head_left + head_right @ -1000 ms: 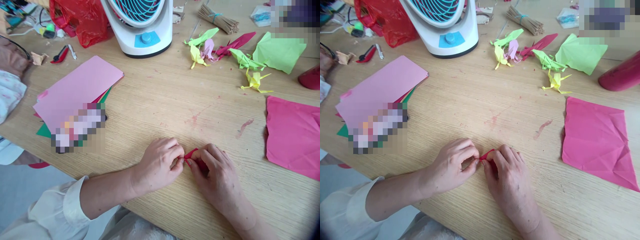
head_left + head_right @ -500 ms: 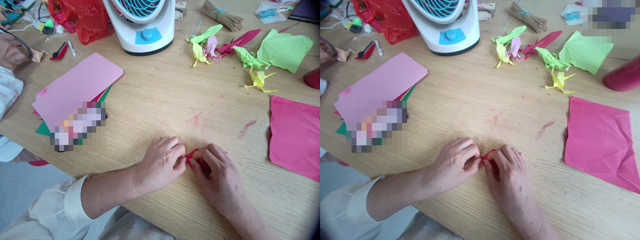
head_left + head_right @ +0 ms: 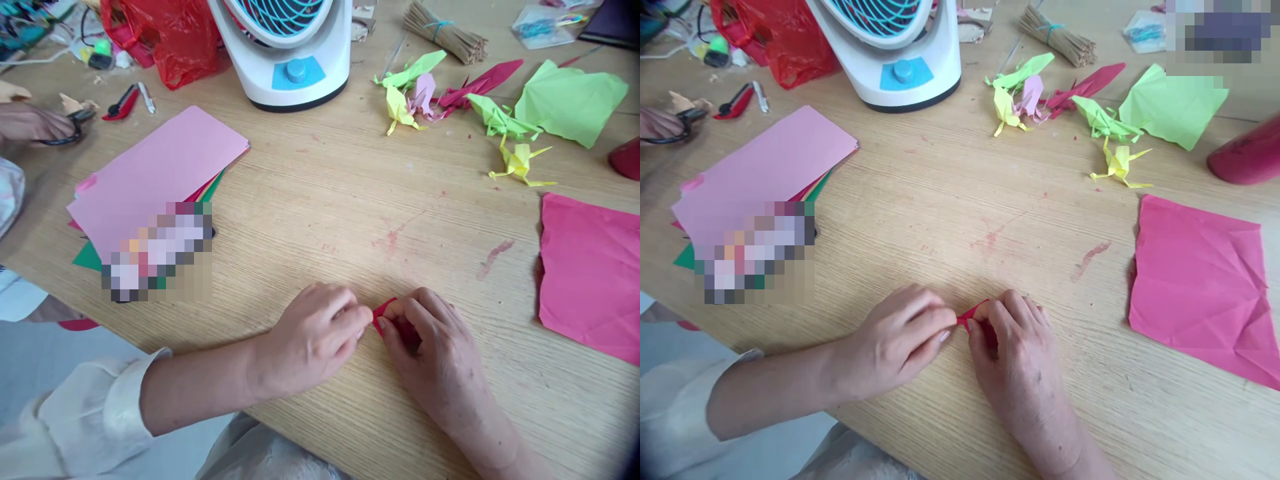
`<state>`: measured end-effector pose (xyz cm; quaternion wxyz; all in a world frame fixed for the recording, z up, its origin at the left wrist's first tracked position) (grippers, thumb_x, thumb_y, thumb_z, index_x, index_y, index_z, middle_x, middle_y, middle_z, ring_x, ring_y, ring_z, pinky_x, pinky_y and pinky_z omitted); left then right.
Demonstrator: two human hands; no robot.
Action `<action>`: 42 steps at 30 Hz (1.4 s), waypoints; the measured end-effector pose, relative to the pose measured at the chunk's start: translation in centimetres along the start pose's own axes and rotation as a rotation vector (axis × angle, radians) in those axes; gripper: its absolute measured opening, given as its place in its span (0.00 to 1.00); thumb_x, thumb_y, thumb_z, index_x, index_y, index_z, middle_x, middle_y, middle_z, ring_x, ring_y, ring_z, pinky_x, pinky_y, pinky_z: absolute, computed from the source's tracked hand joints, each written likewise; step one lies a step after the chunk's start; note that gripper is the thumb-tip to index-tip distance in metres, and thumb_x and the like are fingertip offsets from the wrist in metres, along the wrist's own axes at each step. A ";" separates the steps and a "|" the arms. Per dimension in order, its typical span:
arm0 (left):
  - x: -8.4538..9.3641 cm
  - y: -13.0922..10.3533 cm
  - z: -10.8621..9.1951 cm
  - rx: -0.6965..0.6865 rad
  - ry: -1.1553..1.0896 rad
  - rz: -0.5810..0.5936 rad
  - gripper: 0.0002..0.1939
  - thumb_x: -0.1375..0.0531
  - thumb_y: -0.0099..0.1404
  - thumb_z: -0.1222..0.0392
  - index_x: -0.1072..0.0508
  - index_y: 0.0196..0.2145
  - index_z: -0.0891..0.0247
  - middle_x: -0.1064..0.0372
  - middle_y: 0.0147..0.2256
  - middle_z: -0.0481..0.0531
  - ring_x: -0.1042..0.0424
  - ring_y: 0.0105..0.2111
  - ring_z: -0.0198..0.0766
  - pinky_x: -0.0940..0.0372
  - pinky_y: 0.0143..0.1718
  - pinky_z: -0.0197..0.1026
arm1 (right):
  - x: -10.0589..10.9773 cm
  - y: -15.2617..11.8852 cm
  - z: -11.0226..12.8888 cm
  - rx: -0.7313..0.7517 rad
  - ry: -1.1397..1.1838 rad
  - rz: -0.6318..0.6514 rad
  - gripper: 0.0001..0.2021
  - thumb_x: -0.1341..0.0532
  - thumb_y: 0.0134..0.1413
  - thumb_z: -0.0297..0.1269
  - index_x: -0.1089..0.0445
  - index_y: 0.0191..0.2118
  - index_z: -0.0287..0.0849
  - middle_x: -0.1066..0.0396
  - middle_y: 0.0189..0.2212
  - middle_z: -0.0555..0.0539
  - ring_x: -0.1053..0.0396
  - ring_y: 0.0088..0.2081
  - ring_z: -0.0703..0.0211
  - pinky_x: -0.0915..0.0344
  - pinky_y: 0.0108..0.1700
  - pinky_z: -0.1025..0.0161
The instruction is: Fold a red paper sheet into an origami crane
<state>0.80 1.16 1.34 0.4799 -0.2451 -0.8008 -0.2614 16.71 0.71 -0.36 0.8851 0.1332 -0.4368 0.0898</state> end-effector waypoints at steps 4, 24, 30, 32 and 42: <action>0.2 -2.2 -0.4 -0.153 0.071 0.044 0.16 0.46 0.72 0.67 0.31 0.56 0.66 0.28 0.44 0.53 0.33 0.42 0.41 0.36 0.47 0.47 | 0.0 0.0 0.0 0.006 0.001 0.000 0.05 0.39 0.61 0.30 0.32 0.33 0.44 0.35 0.30 0.50 0.38 0.33 0.58 0.43 0.37 0.58; -0.9 -2.3 -1.2 -0.142 0.266 0.110 0.21 0.54 0.75 0.67 0.35 0.62 0.68 0.30 0.46 0.56 0.32 0.42 0.43 0.38 0.45 0.51 | 0.1 0.0 0.1 0.013 -0.001 -0.003 0.06 0.40 0.63 0.33 0.32 0.33 0.44 0.34 0.30 0.49 0.36 0.32 0.58 0.41 0.36 0.57; -1.1 -2.4 -1.0 -0.128 0.251 0.120 0.21 0.51 0.75 0.67 0.36 0.63 0.68 0.30 0.46 0.54 0.33 0.43 0.43 0.40 0.46 0.50 | 1.2 -1.1 -0.8 0.054 0.122 0.031 0.05 0.43 0.66 0.29 0.31 0.41 0.44 0.31 0.37 0.47 0.34 0.36 0.59 0.36 0.36 0.60; -1.1 -2.3 -1.0 -0.125 0.245 0.119 0.21 0.51 0.74 0.67 0.37 0.63 0.67 0.30 0.45 0.53 0.33 0.43 0.43 0.40 0.46 0.50 | 1.7 -1.9 -1.0 0.104 0.131 0.027 0.08 0.44 0.66 0.28 0.32 0.48 0.44 0.30 0.41 0.45 0.32 0.39 0.58 0.34 0.38 0.60; -1.2 -2.4 -1.2 -0.111 0.267 0.141 0.22 0.49 0.73 0.68 0.37 0.63 0.67 0.30 0.47 0.56 0.33 0.44 0.43 0.40 0.48 0.49 | 0.9 -3.8 -0.2 0.386 -0.221 0.133 0.25 0.43 0.67 0.31 0.40 0.67 0.44 0.32 0.52 0.38 0.34 0.46 0.48 0.34 0.46 0.48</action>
Point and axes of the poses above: each hand's wrist, its own y-axis towards the middle knuckle, its own x-axis out of the back of the hand, z = x × y, the point moved 5 cm from there along y, towards the middle knuckle
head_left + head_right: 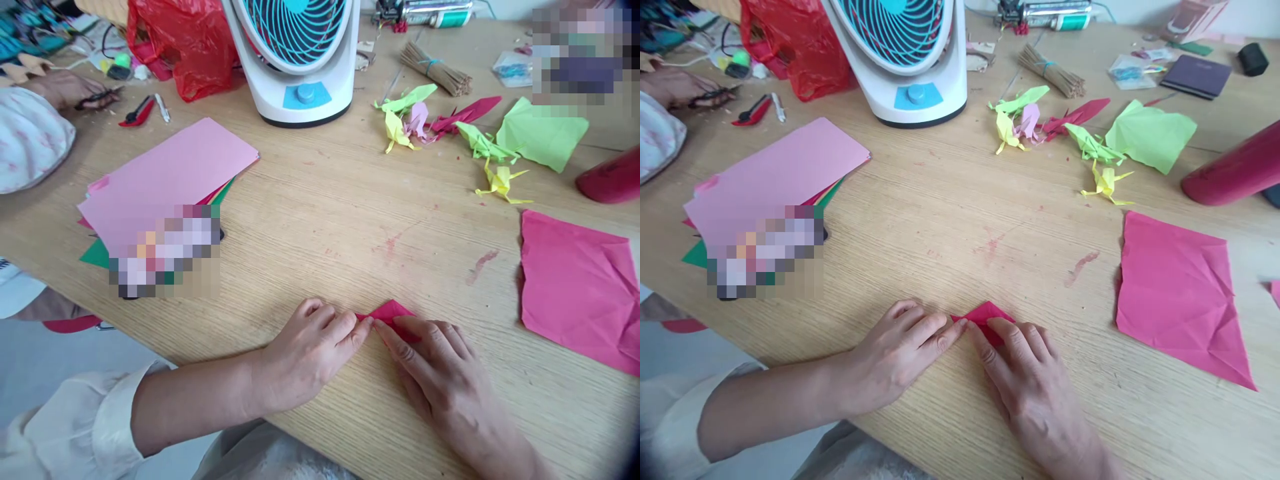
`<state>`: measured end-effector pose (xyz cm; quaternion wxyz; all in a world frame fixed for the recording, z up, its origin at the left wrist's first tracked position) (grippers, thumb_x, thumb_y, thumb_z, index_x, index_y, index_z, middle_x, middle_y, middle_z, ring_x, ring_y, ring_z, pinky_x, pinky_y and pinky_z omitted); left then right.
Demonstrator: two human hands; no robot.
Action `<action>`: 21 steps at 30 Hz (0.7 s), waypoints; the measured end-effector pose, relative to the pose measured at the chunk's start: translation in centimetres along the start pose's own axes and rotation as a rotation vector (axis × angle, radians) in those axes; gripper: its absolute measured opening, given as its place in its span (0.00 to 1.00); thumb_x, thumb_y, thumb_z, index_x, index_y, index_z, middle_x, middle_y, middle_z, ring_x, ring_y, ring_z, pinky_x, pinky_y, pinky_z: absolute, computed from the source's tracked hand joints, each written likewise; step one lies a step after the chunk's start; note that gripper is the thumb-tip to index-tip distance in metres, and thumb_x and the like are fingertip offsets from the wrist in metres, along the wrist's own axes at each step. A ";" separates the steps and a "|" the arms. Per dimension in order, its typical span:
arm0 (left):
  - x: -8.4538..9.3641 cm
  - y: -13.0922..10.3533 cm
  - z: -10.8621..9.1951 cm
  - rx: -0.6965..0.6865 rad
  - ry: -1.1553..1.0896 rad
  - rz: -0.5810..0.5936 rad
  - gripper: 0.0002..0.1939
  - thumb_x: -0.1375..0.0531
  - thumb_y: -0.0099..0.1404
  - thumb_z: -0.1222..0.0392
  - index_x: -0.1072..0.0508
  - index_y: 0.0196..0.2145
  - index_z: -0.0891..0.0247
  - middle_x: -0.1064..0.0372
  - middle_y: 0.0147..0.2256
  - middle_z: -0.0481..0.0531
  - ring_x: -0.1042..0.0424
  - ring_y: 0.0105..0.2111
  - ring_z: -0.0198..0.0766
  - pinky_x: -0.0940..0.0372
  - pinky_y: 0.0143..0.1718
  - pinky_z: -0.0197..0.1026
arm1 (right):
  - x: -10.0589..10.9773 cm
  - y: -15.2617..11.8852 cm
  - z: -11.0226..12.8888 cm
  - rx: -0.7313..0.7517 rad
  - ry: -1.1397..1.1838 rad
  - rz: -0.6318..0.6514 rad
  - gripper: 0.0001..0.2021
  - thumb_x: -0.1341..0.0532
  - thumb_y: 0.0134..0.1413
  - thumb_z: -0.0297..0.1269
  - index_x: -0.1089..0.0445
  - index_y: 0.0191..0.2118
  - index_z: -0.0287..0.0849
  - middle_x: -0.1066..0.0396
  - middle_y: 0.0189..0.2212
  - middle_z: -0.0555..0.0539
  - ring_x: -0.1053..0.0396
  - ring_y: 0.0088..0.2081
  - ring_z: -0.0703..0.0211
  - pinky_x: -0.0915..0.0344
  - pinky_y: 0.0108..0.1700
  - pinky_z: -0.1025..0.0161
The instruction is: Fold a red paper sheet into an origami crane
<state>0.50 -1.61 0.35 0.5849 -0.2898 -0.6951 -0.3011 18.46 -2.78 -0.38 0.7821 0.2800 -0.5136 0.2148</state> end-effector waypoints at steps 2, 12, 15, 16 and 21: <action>-0.1 0.0 0.0 0.003 0.002 0.004 0.22 0.49 0.73 0.67 0.37 0.63 0.67 0.30 0.48 0.56 0.33 0.45 0.43 0.40 0.48 0.49 | -0.1 0.0 0.0 0.004 -0.001 -0.002 0.26 0.43 0.67 0.31 0.42 0.68 0.43 0.32 0.53 0.38 0.35 0.47 0.47 0.34 0.47 0.48; -0.1 -0.1 0.0 0.010 -0.003 -0.024 0.22 0.49 0.73 0.68 0.38 0.63 0.67 0.30 0.48 0.55 0.33 0.44 0.41 0.42 0.48 0.49 | -0.3 -0.6 0.0 0.012 0.003 -0.025 0.30 0.42 0.65 0.27 0.45 0.70 0.44 0.34 0.57 0.37 0.35 0.50 0.45 0.33 0.50 0.47; -0.2 -0.1 0.1 0.008 -0.018 -0.023 0.23 0.48 0.72 0.69 0.38 0.63 0.68 0.30 0.46 0.55 0.33 0.43 0.41 0.43 0.48 0.49 | -0.4 -0.6 0.0 0.001 0.008 -0.017 0.30 0.41 0.64 0.27 0.45 0.70 0.43 0.35 0.58 0.38 0.35 0.51 0.45 0.34 0.52 0.46; -0.2 -0.1 0.1 0.008 -0.020 -0.024 0.23 0.48 0.72 0.69 0.38 0.63 0.68 0.30 0.45 0.55 0.33 0.43 0.41 0.43 0.49 0.49 | -0.4 -0.6 -0.1 -0.001 0.009 -0.015 0.30 0.41 0.64 0.27 0.45 0.70 0.43 0.34 0.58 0.38 0.35 0.51 0.45 0.34 0.52 0.46; -0.2 -0.1 0.1 0.005 -0.021 -0.030 0.23 0.49 0.72 0.69 0.38 0.64 0.68 0.31 0.46 0.54 0.33 0.44 0.42 0.44 0.49 0.49 | -0.6 -0.7 -0.2 -0.011 0.021 -0.030 0.27 0.42 0.66 0.28 0.42 0.68 0.41 0.33 0.56 0.38 0.35 0.50 0.46 0.35 0.52 0.48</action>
Point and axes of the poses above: each hand's wrist, its own y-axis towards the middle knuckle, its own x-axis out of the back of the hand, z = x × y, the point moved 5 cm from there along y, towards the middle knuckle
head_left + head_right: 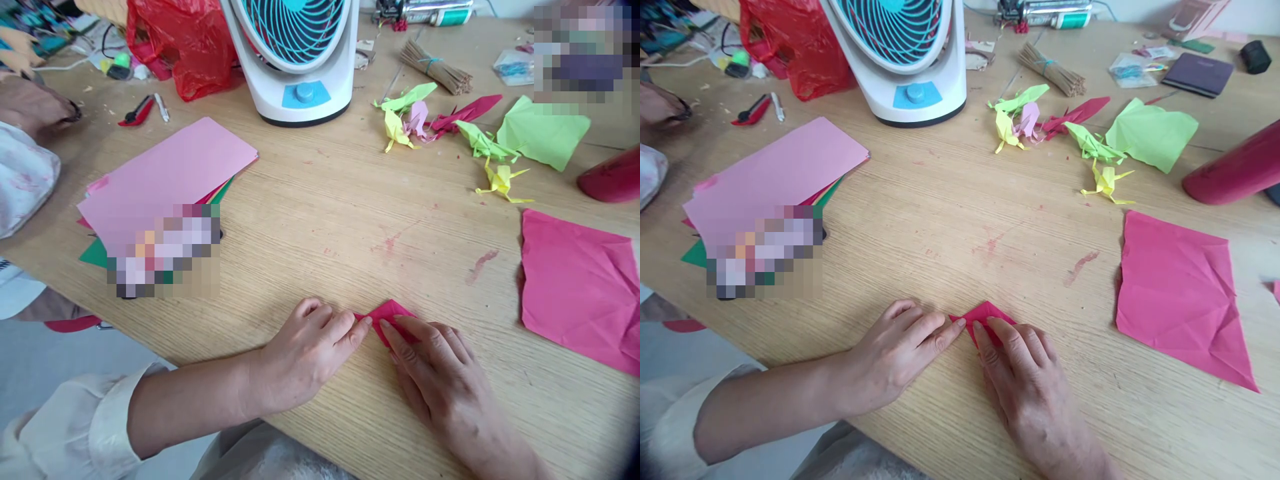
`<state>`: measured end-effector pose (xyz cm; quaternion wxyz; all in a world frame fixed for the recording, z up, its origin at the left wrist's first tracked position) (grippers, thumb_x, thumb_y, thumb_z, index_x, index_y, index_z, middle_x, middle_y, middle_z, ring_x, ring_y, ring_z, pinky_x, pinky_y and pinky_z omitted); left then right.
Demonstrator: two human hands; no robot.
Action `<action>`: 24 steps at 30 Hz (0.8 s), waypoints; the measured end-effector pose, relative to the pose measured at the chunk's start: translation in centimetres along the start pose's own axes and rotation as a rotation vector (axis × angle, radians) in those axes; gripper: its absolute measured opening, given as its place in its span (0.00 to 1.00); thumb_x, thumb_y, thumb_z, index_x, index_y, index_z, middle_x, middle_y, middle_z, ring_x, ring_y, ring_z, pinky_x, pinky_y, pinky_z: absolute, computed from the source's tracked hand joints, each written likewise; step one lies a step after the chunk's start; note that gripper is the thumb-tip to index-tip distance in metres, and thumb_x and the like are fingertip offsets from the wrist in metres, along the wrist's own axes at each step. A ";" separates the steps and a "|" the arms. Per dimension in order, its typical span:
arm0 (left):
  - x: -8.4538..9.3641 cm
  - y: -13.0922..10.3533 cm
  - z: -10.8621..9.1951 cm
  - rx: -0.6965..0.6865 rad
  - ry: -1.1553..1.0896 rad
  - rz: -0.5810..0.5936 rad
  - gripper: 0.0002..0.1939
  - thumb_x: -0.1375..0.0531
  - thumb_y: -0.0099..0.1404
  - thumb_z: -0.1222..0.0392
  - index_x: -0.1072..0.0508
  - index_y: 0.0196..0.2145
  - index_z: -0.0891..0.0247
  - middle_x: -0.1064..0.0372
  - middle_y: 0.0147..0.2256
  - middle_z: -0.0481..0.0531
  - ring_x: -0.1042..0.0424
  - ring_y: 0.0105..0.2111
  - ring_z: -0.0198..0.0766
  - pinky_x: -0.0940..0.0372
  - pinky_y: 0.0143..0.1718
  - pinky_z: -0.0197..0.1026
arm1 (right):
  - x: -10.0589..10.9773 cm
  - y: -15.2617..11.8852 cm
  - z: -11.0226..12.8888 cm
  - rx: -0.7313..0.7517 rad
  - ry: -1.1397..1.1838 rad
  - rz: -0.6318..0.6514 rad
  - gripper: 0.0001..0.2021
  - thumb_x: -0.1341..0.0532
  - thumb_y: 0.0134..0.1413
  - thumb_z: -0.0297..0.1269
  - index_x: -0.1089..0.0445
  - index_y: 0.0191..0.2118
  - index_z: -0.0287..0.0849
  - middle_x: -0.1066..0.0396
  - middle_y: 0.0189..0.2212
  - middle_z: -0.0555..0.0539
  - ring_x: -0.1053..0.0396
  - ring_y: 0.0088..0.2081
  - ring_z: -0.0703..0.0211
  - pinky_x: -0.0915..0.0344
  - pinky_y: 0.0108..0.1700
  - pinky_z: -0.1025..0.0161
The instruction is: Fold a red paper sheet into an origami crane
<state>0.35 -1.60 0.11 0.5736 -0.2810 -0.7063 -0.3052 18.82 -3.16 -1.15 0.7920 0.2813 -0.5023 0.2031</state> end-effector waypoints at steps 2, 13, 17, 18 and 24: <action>0.0 0.0 0.0 0.002 -0.003 0.001 0.22 0.50 0.73 0.68 0.38 0.64 0.68 0.31 0.47 0.54 0.33 0.45 0.42 0.44 0.49 0.49 | -0.1 0.0 -0.1 0.001 0.004 -0.010 0.25 0.43 0.67 0.29 0.41 0.68 0.41 0.33 0.56 0.38 0.35 0.50 0.46 0.36 0.51 0.48; 0.2 0.4 -0.4 0.017 0.044 0.037 0.20 0.48 0.72 0.68 0.35 0.59 0.67 0.31 0.46 0.54 0.33 0.44 0.42 0.43 0.48 0.49 | -0.2 0.1 0.2 0.009 -0.020 -0.009 0.25 0.43 0.66 0.28 0.40 0.67 0.38 0.33 0.56 0.36 0.36 0.49 0.46 0.35 0.49 0.48; 0.2 0.6 -0.8 0.011 0.100 0.060 0.19 0.47 0.71 0.67 0.34 0.58 0.67 0.31 0.42 0.53 0.34 0.41 0.42 0.42 0.46 0.49 | -0.3 0.1 0.2 0.012 -0.024 -0.016 0.24 0.43 0.65 0.26 0.39 0.66 0.37 0.33 0.55 0.37 0.36 0.49 0.46 0.36 0.50 0.47; 0.2 0.7 -0.9 0.014 0.112 0.070 0.20 0.47 0.71 0.67 0.35 0.60 0.67 0.31 0.43 0.53 0.33 0.41 0.42 0.42 0.47 0.49 | -0.3 0.1 0.2 0.011 -0.030 -0.013 0.24 0.43 0.66 0.27 0.39 0.66 0.37 0.33 0.55 0.37 0.36 0.48 0.47 0.36 0.50 0.47; -0.3 0.6 -1.2 0.067 0.125 0.124 0.26 0.47 0.71 0.66 0.43 0.65 0.68 0.32 0.47 0.55 0.32 0.44 0.43 0.40 0.48 0.50 | -0.3 0.2 0.3 0.007 -0.049 -0.002 0.25 0.45 0.68 0.29 0.43 0.68 0.40 0.34 0.56 0.37 0.36 0.48 0.47 0.35 0.49 0.48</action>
Point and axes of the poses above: each hand's wrist, its own y-axis towards the middle knuckle, its own x-axis out of the back of the hand, z = x × y, the point moved 5 cm from there along y, towards the middle knuckle
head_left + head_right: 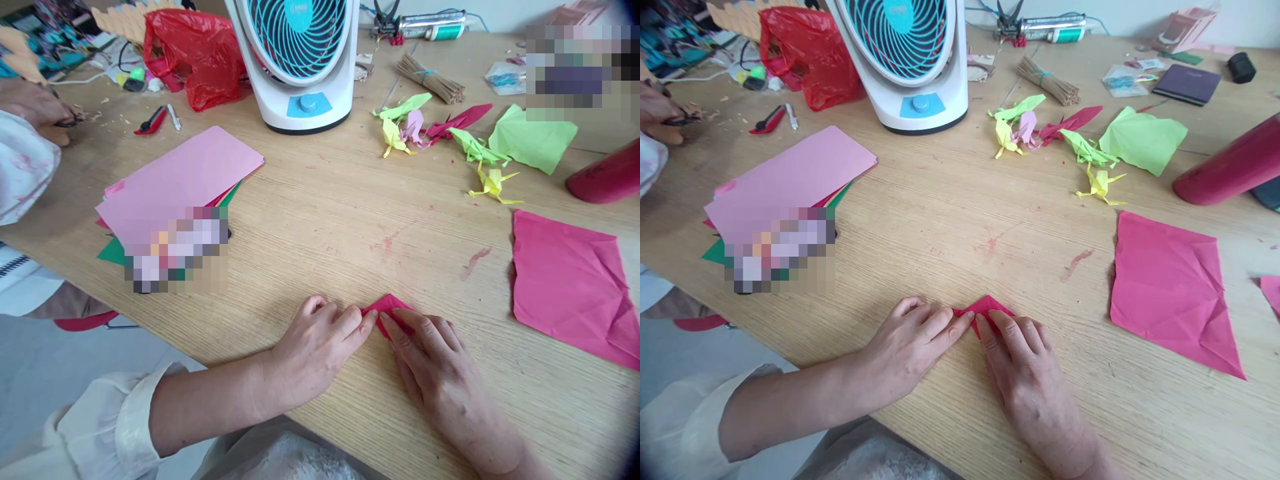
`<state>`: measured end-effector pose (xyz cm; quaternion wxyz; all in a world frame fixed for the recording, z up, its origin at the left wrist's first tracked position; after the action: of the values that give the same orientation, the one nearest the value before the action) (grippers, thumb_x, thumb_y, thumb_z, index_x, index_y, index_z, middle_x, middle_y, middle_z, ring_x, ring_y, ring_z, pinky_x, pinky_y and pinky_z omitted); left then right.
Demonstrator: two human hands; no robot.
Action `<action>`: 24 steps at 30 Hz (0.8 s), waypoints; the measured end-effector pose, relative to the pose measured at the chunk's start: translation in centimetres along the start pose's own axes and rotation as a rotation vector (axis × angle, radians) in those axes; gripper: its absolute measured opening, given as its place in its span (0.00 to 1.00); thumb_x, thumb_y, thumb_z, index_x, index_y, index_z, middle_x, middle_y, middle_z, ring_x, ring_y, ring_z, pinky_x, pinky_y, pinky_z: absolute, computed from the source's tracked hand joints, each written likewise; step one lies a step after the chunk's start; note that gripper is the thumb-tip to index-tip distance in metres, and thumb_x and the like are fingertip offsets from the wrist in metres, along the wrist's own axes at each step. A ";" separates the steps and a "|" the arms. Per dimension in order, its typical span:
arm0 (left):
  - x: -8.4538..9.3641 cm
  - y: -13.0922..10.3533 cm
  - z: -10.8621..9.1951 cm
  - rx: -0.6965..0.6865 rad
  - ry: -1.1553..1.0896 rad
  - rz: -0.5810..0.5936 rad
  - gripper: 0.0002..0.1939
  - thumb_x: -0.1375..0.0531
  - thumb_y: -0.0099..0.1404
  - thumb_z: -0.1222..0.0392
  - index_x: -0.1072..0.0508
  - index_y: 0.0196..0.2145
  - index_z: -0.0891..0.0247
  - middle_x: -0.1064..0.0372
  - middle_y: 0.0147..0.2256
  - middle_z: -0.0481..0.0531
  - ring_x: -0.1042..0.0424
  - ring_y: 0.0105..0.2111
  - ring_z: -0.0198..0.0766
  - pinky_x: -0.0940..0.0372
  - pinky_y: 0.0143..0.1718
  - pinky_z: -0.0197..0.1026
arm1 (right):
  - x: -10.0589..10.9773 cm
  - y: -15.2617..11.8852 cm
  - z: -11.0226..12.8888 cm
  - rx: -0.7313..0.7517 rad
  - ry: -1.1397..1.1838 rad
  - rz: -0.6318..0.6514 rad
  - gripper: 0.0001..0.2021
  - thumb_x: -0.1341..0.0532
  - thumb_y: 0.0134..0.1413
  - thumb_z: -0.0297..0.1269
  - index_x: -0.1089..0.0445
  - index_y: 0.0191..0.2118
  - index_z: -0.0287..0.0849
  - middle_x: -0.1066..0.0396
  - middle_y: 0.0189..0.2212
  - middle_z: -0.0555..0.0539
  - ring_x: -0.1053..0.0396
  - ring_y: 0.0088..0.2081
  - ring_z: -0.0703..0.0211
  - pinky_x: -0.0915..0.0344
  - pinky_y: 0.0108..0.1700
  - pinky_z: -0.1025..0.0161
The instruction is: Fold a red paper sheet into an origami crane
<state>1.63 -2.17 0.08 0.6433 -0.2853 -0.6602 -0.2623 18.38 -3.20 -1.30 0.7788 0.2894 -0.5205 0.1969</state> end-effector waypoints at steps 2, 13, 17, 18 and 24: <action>-0.1 -0.1 -0.2 0.017 -0.018 0.005 0.25 0.48 0.72 0.68 0.43 0.65 0.69 0.32 0.49 0.56 0.32 0.46 0.42 0.40 0.49 0.50 | -0.1 -0.1 0.0 -0.010 -0.002 -0.011 0.26 0.46 0.68 0.29 0.43 0.69 0.40 0.34 0.56 0.38 0.36 0.48 0.47 0.35 0.49 0.48; -0.8 -0.4 -0.6 0.116 -0.014 0.009 0.26 0.51 0.72 0.69 0.46 0.67 0.71 0.31 0.50 0.56 0.30 0.45 0.41 0.39 0.50 0.48 | -0.9 -0.5 0.5 -0.060 -0.083 -0.036 0.23 0.48 0.65 0.24 0.37 0.63 0.36 0.33 0.55 0.35 0.35 0.49 0.44 0.32 0.49 0.48; -0.5 -0.2 -0.9 0.085 0.069 0.062 0.26 0.52 0.72 0.71 0.44 0.66 0.72 0.31 0.49 0.58 0.30 0.44 0.42 0.36 0.47 0.48 | -1.0 -0.4 0.9 -0.049 -0.165 -0.005 0.22 0.49 0.64 0.23 0.35 0.61 0.32 0.33 0.54 0.33 0.35 0.49 0.43 0.31 0.48 0.47; -0.5 -0.2 -1.0 0.078 0.097 0.068 0.25 0.52 0.71 0.71 0.42 0.65 0.73 0.31 0.49 0.58 0.30 0.43 0.42 0.36 0.46 0.48 | -1.0 -0.4 0.9 -0.051 -0.188 -0.005 0.22 0.49 0.63 0.23 0.35 0.61 0.32 0.33 0.54 0.33 0.35 0.48 0.43 0.31 0.48 0.48; 0.1 0.2 -1.7 0.002 0.245 0.001 0.23 0.49 0.70 0.67 0.38 0.62 0.71 0.35 0.51 0.60 0.31 0.42 0.42 0.35 0.44 0.48 | -0.8 -0.5 0.8 -0.022 -0.262 -0.040 0.22 0.47 0.62 0.24 0.35 0.60 0.33 0.31 0.52 0.34 0.32 0.46 0.44 0.30 0.45 0.49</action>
<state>2.92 -3.25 0.24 0.7196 -0.2508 -0.5769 -0.2941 17.81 -4.10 -1.94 0.7113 0.3143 -0.6139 0.1359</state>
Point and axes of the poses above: each hand's wrist, its own y-axis towards the middle knuckle, its own x-axis out of the back of the hand, z = x × y, the point moved 5 cm from there along y, towards the middle knuckle
